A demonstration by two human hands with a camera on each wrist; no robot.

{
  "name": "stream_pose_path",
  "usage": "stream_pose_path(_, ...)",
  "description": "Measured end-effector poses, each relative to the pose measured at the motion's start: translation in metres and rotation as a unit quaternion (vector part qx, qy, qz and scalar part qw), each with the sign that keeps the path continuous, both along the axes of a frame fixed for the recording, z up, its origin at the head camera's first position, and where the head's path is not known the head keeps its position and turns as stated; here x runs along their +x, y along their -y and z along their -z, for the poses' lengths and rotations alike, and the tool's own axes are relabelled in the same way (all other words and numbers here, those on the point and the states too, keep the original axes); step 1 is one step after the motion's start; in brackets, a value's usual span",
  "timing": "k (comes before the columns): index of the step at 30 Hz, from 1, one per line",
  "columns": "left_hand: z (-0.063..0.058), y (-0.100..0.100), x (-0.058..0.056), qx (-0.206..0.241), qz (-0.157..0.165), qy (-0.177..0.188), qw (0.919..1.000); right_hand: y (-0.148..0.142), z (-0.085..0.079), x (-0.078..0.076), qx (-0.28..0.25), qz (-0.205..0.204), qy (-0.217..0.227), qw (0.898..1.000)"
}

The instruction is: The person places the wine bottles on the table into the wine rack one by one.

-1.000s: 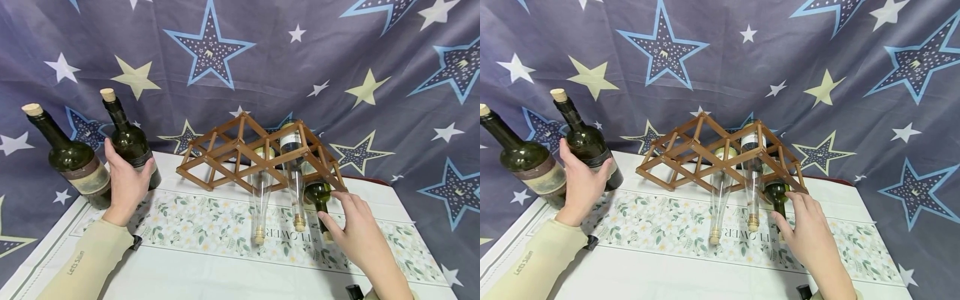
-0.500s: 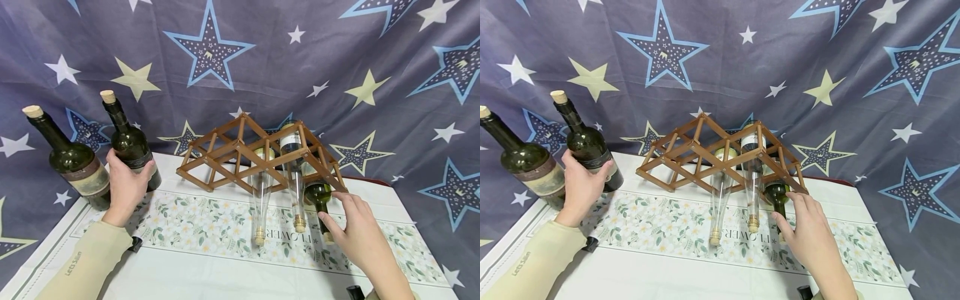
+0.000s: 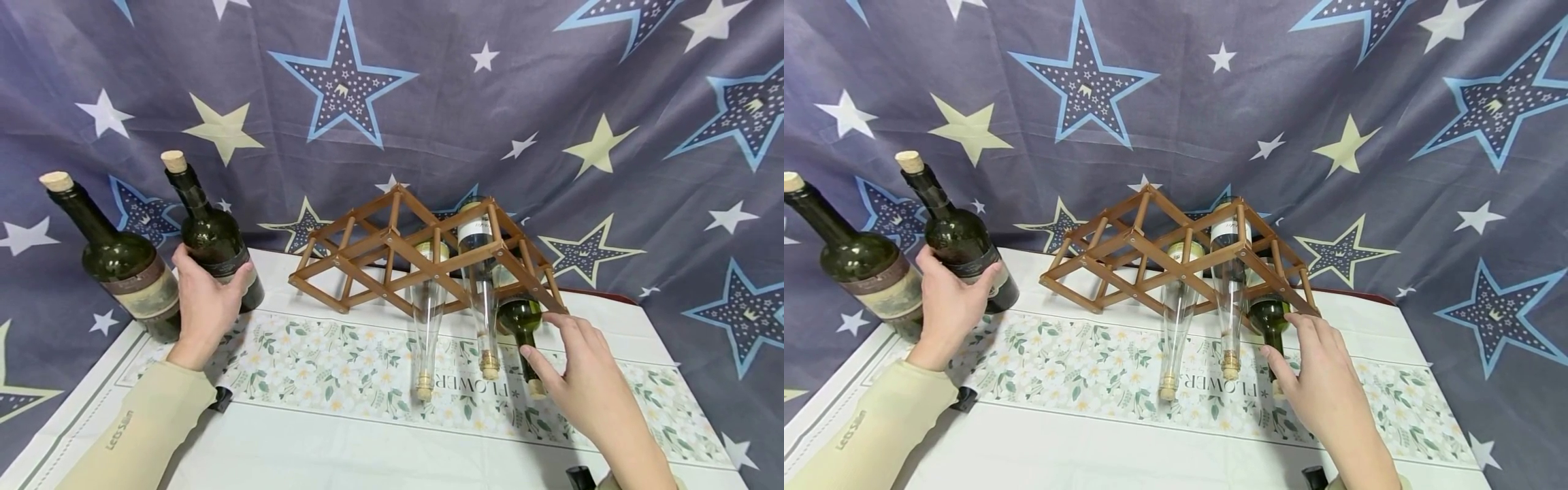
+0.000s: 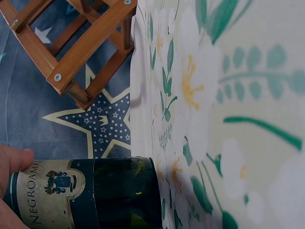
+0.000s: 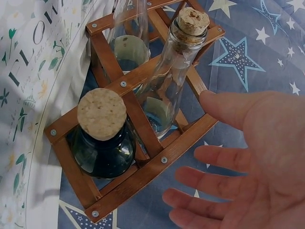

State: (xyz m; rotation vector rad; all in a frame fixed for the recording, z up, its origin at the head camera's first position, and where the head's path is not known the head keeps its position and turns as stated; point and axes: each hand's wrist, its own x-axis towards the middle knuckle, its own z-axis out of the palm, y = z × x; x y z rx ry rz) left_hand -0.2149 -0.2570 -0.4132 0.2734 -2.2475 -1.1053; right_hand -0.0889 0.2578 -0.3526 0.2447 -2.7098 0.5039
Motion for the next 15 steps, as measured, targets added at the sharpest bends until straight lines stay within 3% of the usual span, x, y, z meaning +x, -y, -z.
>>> stream_pose_path(15,-0.0079,-0.0045,0.0063,-0.002,0.000,-0.036,0.9993,0.0014,-0.0025,0.0016,-0.007,-0.004,0.004,1.000)
